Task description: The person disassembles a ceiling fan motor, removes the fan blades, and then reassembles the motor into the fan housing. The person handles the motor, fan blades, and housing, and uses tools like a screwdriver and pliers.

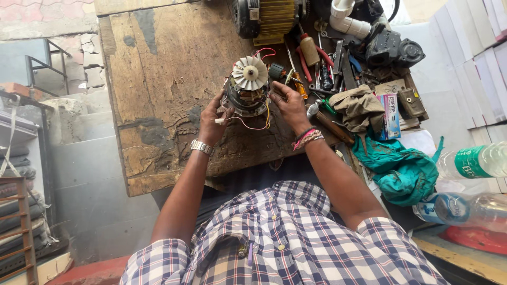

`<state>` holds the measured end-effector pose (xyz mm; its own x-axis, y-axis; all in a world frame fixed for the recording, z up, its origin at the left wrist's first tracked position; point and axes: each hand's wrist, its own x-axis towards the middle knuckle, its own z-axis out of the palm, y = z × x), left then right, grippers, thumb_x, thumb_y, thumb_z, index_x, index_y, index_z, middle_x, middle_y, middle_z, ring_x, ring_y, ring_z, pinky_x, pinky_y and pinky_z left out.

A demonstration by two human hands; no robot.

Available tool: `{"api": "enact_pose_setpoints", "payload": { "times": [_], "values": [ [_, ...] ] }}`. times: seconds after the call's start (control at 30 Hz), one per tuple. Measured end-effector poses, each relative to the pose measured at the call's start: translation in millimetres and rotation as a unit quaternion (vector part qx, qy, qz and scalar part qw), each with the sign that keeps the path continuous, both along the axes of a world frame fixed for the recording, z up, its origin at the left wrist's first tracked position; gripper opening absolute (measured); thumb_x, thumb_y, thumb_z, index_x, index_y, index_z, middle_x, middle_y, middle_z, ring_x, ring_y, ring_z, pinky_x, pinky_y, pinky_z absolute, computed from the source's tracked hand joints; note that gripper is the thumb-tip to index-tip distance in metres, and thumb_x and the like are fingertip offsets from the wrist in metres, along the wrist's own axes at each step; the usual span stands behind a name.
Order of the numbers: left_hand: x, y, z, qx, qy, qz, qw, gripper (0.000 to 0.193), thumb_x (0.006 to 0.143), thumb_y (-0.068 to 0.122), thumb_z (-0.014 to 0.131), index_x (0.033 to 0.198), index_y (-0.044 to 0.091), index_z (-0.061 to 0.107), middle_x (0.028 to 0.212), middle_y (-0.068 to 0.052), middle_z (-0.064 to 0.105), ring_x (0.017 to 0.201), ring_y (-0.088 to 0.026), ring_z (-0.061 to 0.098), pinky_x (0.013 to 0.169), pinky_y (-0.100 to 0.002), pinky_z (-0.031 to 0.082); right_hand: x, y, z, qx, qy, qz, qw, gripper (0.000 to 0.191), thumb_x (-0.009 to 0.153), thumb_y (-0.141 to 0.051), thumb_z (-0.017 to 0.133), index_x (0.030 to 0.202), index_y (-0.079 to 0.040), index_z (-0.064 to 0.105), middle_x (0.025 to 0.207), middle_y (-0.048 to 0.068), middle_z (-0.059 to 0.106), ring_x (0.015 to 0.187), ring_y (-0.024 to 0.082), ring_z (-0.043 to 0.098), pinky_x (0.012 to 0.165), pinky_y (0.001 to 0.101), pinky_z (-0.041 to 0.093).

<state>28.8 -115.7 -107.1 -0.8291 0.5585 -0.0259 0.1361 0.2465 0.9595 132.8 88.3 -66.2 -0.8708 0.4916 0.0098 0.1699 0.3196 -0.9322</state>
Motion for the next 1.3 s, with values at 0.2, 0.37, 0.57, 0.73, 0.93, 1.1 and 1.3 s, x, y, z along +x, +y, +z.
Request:
{"api": "enact_pose_setpoints", "payload": {
  "times": [0.2,0.37,0.57,0.73,0.93,1.1,1.3],
  "values": [
    [-5,-4,4,0.053,0.024,-0.049,0.997,0.077,0.088,0.013,0.078,0.154,0.015,0.038,0.147,-0.015,0.056,0.126,-0.022,0.062,0.097,-0.033,0.059,-11,3,6,0.011,0.056,0.041,0.998,0.039,0.095,-0.004,0.071,0.132,0.002,0.065,0.122,0.011,0.074,0.108,0.013,0.069,0.095,0.026,0.057],
    [-8,-6,9,0.031,0.049,-0.039,0.998,0.066,0.093,0.013,0.076,0.152,0.02,0.047,0.142,-0.014,0.064,0.121,-0.024,0.065,0.098,-0.038,0.057,-19,4,10,-0.001,0.052,0.048,0.998,0.036,0.094,-0.003,0.071,0.129,0.002,0.067,0.115,0.01,0.076,0.104,0.013,0.071,0.09,0.0265,0.058],
    [-7,-6,9,0.073,0.002,-0.039,0.997,0.061,0.094,0.011,0.074,0.149,0.019,0.048,0.127,-0.006,0.068,0.108,-0.01,0.064,0.089,-0.03,0.057,-23,12,9,-0.009,0.051,0.093,0.994,0.038,0.094,-0.002,0.068,0.132,0.001,0.063,0.118,0.011,0.074,0.108,0.013,0.071,0.094,0.0276,0.058],
    [-7,-5,7,0.076,-0.031,-0.032,0.996,0.057,0.096,0.009,0.074,0.148,0.015,0.052,0.101,0.002,0.065,0.086,-0.006,0.056,0.079,-0.024,0.053,-23,19,12,0.086,0.022,0.104,0.991,0.035,0.094,-0.005,0.072,0.128,0.0,0.067,0.117,0.011,0.075,0.104,0.016,0.072,0.091,0.0301,0.059],
    [-11,-3,6,0.081,-0.051,-0.029,0.995,0.058,0.095,0.014,0.073,0.149,0.012,0.052,0.102,-0.001,0.066,0.087,-0.008,0.057,0.079,-0.026,0.054,-22,16,8,0.147,0.039,0.118,0.981,0.036,0.093,-0.004,0.071,0.128,0.0,0.066,0.125,0.012,0.071,0.11,0.019,0.071,0.094,0.0316,0.059],
    [-13,3,4,0.092,0.074,0.002,0.993,0.046,0.101,0.025,0.07,0.141,0.009,0.057,0.131,-0.013,0.071,0.114,-0.016,0.069,0.089,-0.033,0.059,-13,15,1,0.003,0.016,0.113,0.993,0.052,0.093,-0.01,0.072,0.142,-0.005,0.057,0.13,0.012,0.071,0.121,0.022,0.069,0.105,0.0328,0.057],
    [-13,7,3,0.011,0.047,0.039,0.998,0.048,0.094,0.031,0.071,0.137,0.009,0.06,0.116,-0.014,0.076,0.098,-0.019,0.076,0.077,-0.033,0.063,-4,9,6,0.063,0.02,0.199,0.978,0.107,0.071,-0.017,0.094,0.155,0.0,0.029,0.151,0.02,0.048,0.139,0.028,0.048,0.118,0.0387,0.037]
  ]
}}
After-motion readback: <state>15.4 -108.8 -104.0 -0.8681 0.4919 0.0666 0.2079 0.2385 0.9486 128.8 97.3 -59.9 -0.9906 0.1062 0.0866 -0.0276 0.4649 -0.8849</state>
